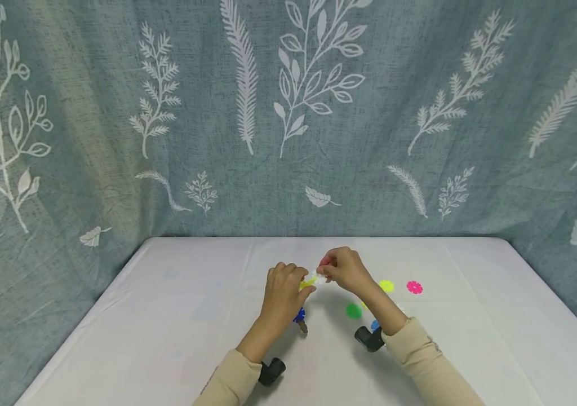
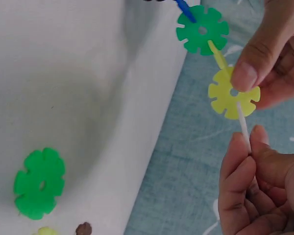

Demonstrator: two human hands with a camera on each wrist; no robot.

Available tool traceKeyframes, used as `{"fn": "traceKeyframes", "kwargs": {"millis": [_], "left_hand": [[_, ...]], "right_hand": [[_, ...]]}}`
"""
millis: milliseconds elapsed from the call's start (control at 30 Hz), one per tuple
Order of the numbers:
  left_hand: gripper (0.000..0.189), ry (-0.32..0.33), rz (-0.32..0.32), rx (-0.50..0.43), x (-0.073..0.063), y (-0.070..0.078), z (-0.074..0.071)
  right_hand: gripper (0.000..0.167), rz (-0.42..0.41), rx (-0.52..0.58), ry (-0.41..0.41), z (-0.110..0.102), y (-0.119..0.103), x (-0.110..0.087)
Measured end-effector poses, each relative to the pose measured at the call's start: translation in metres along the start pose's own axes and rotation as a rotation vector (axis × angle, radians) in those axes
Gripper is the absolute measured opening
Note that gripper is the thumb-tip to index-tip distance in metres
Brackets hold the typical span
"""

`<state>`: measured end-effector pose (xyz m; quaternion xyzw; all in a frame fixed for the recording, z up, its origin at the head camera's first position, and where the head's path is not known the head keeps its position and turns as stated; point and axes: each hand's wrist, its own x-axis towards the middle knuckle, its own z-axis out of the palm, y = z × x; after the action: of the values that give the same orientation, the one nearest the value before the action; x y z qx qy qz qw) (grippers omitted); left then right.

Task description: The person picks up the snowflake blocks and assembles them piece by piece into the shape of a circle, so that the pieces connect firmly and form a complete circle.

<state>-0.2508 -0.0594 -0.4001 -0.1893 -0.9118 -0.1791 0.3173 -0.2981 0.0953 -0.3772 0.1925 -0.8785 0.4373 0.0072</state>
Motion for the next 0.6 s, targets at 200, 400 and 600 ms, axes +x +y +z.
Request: {"fn": "traceKeyframes", "kwargs": {"millis": [200, 400, 600], "left_hand": [[0.045, -0.020, 0.011, -0.021, 0.005, 0.003, 0.005], [0.037, -0.039, 0.003, -0.040, 0.004, 0.003, 0.007], [0.034, -0.045, -0.008, -0.058, 0.003, 0.001, 0.006]], "right_hand": [[0.011, 0.034, 0.047, 0.010, 0.001, 0.004, 0.000], [0.019, 0.006, 0.087, -0.011, 0.000, 0.004, -0.002], [0.015, -0.045, -0.166, 0.055, -0.021, 0.022, 0.000]]}}
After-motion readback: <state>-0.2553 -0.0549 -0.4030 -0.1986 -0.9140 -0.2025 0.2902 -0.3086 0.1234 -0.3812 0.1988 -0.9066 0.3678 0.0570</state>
